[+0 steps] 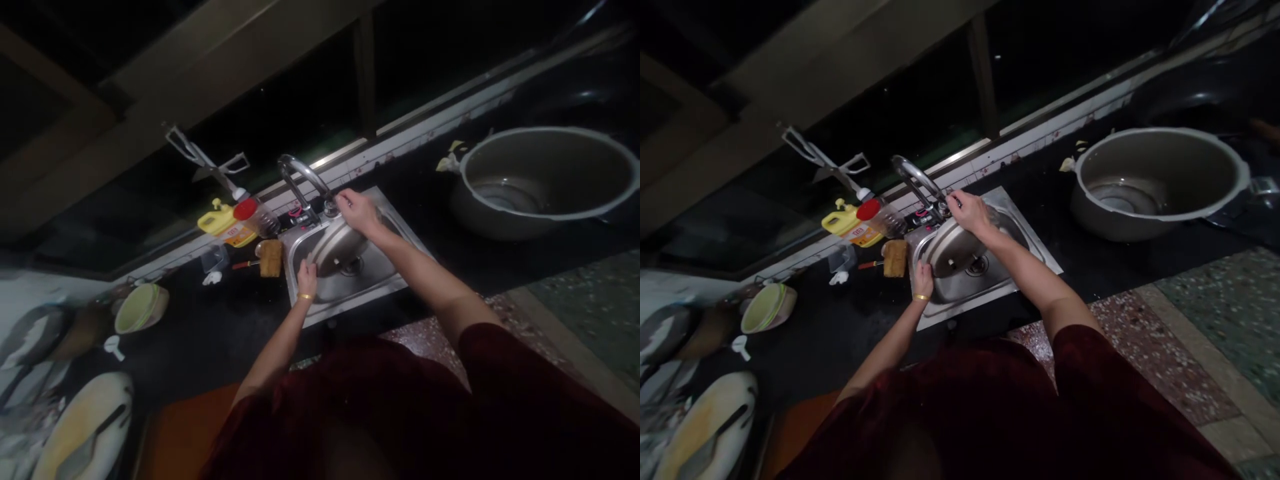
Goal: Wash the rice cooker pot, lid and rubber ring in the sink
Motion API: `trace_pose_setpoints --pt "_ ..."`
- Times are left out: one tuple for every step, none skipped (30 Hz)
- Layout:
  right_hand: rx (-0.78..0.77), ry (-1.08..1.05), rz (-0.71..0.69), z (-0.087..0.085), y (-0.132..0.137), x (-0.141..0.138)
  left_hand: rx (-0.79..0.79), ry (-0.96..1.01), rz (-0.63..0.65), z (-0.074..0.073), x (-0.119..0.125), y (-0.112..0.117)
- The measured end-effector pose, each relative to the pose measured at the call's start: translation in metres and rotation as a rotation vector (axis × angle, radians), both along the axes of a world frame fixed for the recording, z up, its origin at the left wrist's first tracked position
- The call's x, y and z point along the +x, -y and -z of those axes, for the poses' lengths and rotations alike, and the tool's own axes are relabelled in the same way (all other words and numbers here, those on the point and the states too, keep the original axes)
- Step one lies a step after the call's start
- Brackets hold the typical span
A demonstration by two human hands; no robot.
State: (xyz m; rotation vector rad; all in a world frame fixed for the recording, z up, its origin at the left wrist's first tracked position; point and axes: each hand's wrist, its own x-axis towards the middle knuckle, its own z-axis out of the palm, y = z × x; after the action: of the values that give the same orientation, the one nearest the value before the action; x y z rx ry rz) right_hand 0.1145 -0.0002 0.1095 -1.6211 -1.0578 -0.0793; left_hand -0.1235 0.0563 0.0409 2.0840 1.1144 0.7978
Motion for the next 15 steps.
trace_pose_setpoints --pt "-0.012 -0.019 -0.014 0.002 -0.004 -0.006 -0.012 -0.012 -0.020 0.000 -0.007 0.003" --pt "-0.023 -0.047 -0.019 0.005 -0.009 -0.012 -0.019 -0.031 -0.031 -0.002 -0.011 0.006" --pt "-0.032 -0.081 -0.017 0.009 -0.013 -0.018 -0.020 -0.060 -0.022 -0.005 -0.013 0.007" --pt "-0.037 -0.117 -0.009 0.013 -0.017 -0.024 -0.014 -0.098 0.008 -0.008 -0.012 0.008" --pt "-0.037 -0.150 0.002 0.017 -0.021 -0.029 -0.004 -0.147 0.053 -0.013 -0.009 0.007" --pt "-0.032 -0.176 0.013 0.021 -0.026 -0.033 0.011 -0.200 0.094 -0.018 -0.003 0.005" --pt "-0.022 -0.197 0.025 0.024 -0.031 -0.036 0.027 -0.253 0.124 -0.024 0.005 0.002" --pt "-0.007 -0.213 0.035 0.026 -0.035 -0.039 0.043 -0.297 0.138 -0.028 0.013 -0.002" --pt "0.014 -0.225 0.041 0.028 -0.038 -0.041 0.058 -0.330 0.135 -0.032 0.021 -0.006" --pt "0.040 -0.237 0.047 0.029 -0.040 -0.043 0.072 -0.349 0.121 -0.035 0.028 -0.010" --pt "0.071 -0.250 0.061 0.030 -0.040 -0.043 0.084 -0.355 0.107 -0.037 0.034 -0.014" --pt "0.106 -0.268 0.089 0.031 -0.038 -0.042 0.090 -0.348 0.099 -0.038 0.037 -0.018" --pt "0.138 -0.287 0.127 0.032 -0.034 -0.042 0.086 -0.331 0.096 -0.037 0.038 -0.021" --pt "0.161 -0.299 0.162 0.034 -0.029 -0.042 0.073 -0.304 0.088 -0.036 0.038 -0.025" --pt "0.166 -0.300 0.180 0.036 -0.023 -0.043 0.050 -0.269 0.072 -0.035 0.036 -0.029"
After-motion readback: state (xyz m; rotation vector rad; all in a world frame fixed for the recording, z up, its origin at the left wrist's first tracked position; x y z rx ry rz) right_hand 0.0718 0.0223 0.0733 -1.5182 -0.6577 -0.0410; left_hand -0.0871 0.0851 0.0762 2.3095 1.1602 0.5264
